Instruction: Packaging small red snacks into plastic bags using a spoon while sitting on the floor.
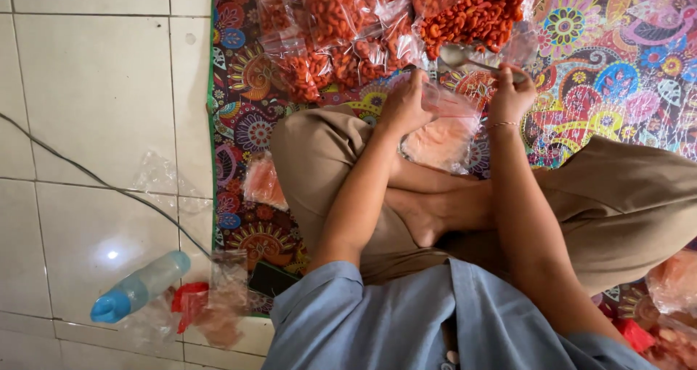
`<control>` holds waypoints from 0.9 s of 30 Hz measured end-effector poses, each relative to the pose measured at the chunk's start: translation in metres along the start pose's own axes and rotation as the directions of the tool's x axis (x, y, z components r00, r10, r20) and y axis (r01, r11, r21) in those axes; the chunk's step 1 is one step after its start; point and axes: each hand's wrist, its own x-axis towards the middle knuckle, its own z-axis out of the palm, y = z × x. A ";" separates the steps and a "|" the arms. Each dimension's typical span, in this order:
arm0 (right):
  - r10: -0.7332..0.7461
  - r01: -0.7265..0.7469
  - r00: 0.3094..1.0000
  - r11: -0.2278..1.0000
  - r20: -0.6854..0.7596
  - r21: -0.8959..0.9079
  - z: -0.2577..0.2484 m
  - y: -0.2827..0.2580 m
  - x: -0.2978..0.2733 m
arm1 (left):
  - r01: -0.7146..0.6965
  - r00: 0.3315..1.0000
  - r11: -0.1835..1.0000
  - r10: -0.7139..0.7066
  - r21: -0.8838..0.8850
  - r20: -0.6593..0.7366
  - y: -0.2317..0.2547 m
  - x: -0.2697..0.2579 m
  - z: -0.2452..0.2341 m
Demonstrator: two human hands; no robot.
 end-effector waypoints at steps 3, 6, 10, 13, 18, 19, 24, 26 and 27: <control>0.087 -0.087 0.996 0.992 0.007 0.093 0.003 0.042 0.014 | 0.024 1.000 1.000 -0.024 0.002 -0.003 -0.003 0.001 0.006; 0.206 -0.202 0.979 0.964 -0.004 0.176 0.016 0.038 0.007 | 0.024 1.000 0.999 -0.024 -0.025 0.014 -0.006 0.000 0.007; 0.275 -0.272 0.961 0.947 0.008 0.168 0.022 0.044 0.013 | 0.042 0.999 0.999 -0.042 -0.008 0.026 -0.008 0.001 0.010; 0.304 -0.299 0.953 0.942 -0.013 0.150 0.023 0.030 0.010 | 0.054 0.998 0.999 -0.054 -0.004 0.041 -0.003 0.001 0.005; 0.357 -0.358 0.934 0.922 0.035 0.149 0.014 0.024 0.013 | 0.068 0.997 0.997 -0.067 -0.023 0.033 0.005 -0.001 -0.002; 0.356 -0.357 0.934 0.922 0.033 0.150 0.012 0.018 0.012 | 0.066 0.997 0.998 -0.065 -0.023 0.035 0.002 0.000 0.001; 0.278 -0.283 0.956 0.958 0.094 0.042 -0.004 -0.019 -0.002 | 0.094 0.995 0.995 -0.093 -0.043 0.028 0.022 -0.006 -0.021; 0.245 -0.247 0.963 0.969 0.110 0.004 -0.016 -0.032 -0.009 | 0.088 0.996 0.993 -0.087 -0.073 0.027 0.016 -0.004 -0.016; 0.213 -0.210 0.968 0.977 0.132 -0.034 -0.022 -0.039 -0.012 | 0.085 0.996 0.991 -0.083 -0.102 0.023 0.012 -0.003 -0.013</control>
